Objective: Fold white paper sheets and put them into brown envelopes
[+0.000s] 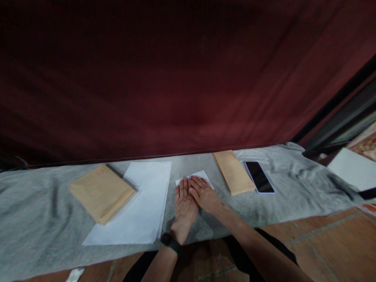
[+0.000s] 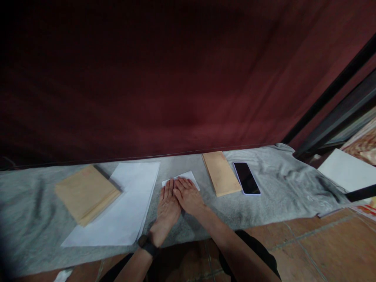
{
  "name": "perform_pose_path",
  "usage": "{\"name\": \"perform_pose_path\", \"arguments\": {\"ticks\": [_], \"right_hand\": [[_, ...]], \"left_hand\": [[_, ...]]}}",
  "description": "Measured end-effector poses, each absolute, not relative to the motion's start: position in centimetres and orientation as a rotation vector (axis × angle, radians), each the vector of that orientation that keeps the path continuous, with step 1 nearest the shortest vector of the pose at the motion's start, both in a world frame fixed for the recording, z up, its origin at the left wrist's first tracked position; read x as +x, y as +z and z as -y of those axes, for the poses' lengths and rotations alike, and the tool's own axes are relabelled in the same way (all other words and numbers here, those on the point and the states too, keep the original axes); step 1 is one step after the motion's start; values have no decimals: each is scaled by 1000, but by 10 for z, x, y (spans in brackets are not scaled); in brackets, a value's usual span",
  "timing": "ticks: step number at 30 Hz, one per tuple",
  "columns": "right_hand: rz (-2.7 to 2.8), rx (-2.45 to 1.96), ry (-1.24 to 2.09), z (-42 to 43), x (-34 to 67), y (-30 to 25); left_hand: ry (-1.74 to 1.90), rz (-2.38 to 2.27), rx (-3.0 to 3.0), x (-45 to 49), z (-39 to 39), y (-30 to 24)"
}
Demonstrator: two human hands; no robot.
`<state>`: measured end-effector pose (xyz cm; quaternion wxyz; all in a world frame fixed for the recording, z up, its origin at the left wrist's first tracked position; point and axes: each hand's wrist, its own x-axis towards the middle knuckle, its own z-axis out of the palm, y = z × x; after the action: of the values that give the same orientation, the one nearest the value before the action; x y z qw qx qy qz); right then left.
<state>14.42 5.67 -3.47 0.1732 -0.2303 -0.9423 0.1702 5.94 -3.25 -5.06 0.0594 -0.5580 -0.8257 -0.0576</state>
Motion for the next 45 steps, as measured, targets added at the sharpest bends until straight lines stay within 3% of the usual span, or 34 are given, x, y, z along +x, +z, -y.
{"name": "perform_pose_path", "arguments": {"ticks": [13, 35, 41, 45], "right_hand": [[2675, -819, 162, -69, 149, -61], [2568, -1088, 133, -77, 177, -54], [2543, -1239, 310, -84, 178, -33], [2306, -1333, 823, -93, 177, -30]], "left_hand": [[-307, 2579, -1554, 49, 36, -54], [-296, 2604, -1457, 37, 55, -44], [-303, 2512, -1533, 41, 56, -41], [-263, 2500, -1579, 41, 56, -41]]}}
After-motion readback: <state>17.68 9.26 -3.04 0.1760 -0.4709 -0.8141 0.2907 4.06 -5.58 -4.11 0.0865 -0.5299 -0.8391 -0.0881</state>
